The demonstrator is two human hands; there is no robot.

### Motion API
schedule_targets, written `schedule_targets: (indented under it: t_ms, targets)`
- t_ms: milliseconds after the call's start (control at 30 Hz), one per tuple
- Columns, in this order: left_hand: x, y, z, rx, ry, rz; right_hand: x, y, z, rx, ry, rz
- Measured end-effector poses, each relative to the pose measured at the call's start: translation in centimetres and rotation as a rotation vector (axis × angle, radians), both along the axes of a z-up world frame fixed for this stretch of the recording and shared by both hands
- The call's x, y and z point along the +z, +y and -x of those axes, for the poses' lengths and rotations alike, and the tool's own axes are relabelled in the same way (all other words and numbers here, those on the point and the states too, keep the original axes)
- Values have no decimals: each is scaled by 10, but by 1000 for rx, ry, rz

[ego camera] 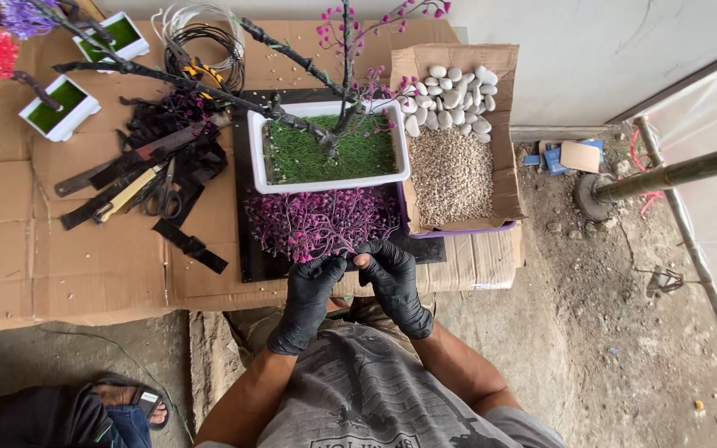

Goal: The person assembles an artificial plant by attaching purple floral branches to a central stem in a white rectangular pot. They use wire to secure the branches and arrange them around the base, which is covered with green moss.

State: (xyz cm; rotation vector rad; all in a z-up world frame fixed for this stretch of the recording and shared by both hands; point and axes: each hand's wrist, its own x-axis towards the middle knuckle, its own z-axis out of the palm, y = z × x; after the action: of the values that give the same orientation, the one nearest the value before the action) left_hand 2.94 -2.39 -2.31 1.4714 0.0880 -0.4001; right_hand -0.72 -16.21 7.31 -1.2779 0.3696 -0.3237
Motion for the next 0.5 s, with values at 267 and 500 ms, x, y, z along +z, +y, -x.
schedule_targets:
  t_ms: [267,500]
  targets:
    - [108,7,-29,62,-96,-104,47,8,-12,129,1,19]
    - [198,10,-7,-54,-183,-496,60,10,-17,209,-7,31]
